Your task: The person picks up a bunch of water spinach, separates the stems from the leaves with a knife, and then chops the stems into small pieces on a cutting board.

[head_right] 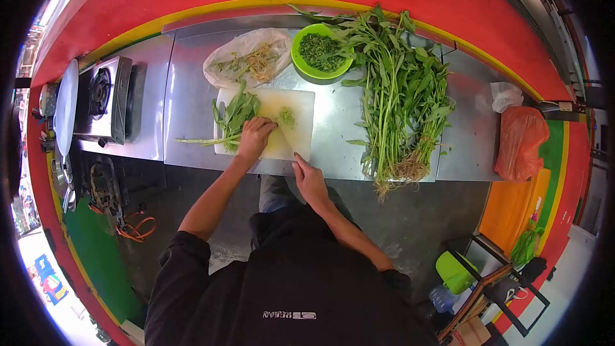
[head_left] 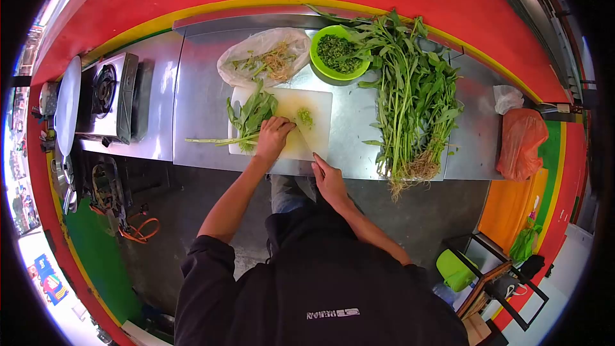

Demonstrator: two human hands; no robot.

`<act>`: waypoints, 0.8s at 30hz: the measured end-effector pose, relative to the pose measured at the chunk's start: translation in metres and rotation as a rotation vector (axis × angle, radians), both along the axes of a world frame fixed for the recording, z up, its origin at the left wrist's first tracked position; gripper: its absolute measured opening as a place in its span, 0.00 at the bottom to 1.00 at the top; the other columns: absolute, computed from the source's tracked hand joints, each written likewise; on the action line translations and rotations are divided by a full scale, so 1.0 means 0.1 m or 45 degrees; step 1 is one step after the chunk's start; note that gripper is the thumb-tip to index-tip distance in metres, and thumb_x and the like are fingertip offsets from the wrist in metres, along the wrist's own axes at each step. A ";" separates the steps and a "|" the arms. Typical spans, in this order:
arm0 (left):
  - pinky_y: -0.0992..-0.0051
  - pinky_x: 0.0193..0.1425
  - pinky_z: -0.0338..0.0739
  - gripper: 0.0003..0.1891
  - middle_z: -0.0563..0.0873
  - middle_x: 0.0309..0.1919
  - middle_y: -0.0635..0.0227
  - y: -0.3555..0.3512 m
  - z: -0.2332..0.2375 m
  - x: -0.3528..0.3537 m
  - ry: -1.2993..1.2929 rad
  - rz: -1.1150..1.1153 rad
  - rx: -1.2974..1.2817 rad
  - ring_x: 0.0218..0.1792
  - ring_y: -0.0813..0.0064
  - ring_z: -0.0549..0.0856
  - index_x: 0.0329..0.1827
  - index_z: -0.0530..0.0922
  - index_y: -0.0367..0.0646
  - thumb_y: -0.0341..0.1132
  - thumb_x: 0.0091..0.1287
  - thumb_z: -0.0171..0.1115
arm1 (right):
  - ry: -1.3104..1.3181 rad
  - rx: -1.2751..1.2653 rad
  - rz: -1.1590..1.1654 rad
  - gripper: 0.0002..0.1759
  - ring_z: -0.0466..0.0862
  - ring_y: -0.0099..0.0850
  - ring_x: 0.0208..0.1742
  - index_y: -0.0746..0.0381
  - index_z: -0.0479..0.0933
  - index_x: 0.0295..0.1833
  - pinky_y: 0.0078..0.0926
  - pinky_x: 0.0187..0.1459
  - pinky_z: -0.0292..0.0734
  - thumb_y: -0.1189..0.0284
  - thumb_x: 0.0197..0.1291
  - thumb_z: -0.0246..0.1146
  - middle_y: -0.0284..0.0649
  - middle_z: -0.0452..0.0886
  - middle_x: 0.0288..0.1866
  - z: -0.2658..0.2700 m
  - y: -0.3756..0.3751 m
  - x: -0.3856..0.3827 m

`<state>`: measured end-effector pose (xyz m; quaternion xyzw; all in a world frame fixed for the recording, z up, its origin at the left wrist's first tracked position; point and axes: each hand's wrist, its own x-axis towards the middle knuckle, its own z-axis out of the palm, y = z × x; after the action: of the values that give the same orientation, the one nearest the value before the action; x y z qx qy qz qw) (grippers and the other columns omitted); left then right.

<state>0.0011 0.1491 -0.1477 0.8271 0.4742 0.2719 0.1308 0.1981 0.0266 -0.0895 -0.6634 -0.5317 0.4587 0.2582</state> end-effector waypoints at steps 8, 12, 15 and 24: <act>0.64 0.49 0.74 0.08 0.87 0.40 0.71 -0.01 0.04 0.05 -0.027 0.021 -0.002 0.44 0.66 0.84 0.43 0.88 0.46 0.28 0.63 0.69 | -0.025 0.045 0.005 0.21 0.86 0.61 0.38 0.62 0.78 0.69 0.52 0.41 0.81 0.64 0.77 0.58 0.63 0.84 0.35 -0.15 0.05 0.01; 0.64 0.48 0.74 0.07 0.86 0.39 0.71 -0.03 0.06 0.11 -0.003 0.040 -0.019 0.43 0.66 0.84 0.43 0.88 0.47 0.28 0.64 0.69 | -0.005 0.229 -0.064 0.21 0.86 0.49 0.28 0.64 0.79 0.69 0.39 0.36 0.79 0.65 0.77 0.61 0.63 0.83 0.33 -0.22 0.10 0.03; 0.64 0.47 0.73 0.07 0.86 0.38 0.71 -0.01 0.05 0.13 -0.012 0.029 0.001 0.43 0.66 0.84 0.43 0.89 0.47 0.29 0.64 0.70 | -0.001 0.032 -0.051 0.22 0.89 0.50 0.32 0.65 0.79 0.68 0.38 0.39 0.81 0.65 0.77 0.60 0.64 0.86 0.38 -0.13 0.11 0.09; 0.63 0.51 0.74 0.09 0.86 0.42 0.73 -0.01 -0.03 0.06 0.012 -0.032 0.022 0.46 0.66 0.84 0.46 0.89 0.49 0.29 0.65 0.66 | 0.143 0.009 -0.010 0.23 0.89 0.55 0.51 0.68 0.79 0.67 0.42 0.52 0.82 0.63 0.77 0.59 0.64 0.86 0.49 -0.02 0.01 0.15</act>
<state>0.0069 0.1476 -0.1502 0.8353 0.4620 0.2705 0.1248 0.2131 0.0275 -0.0913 -0.6379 -0.5153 0.4923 0.2919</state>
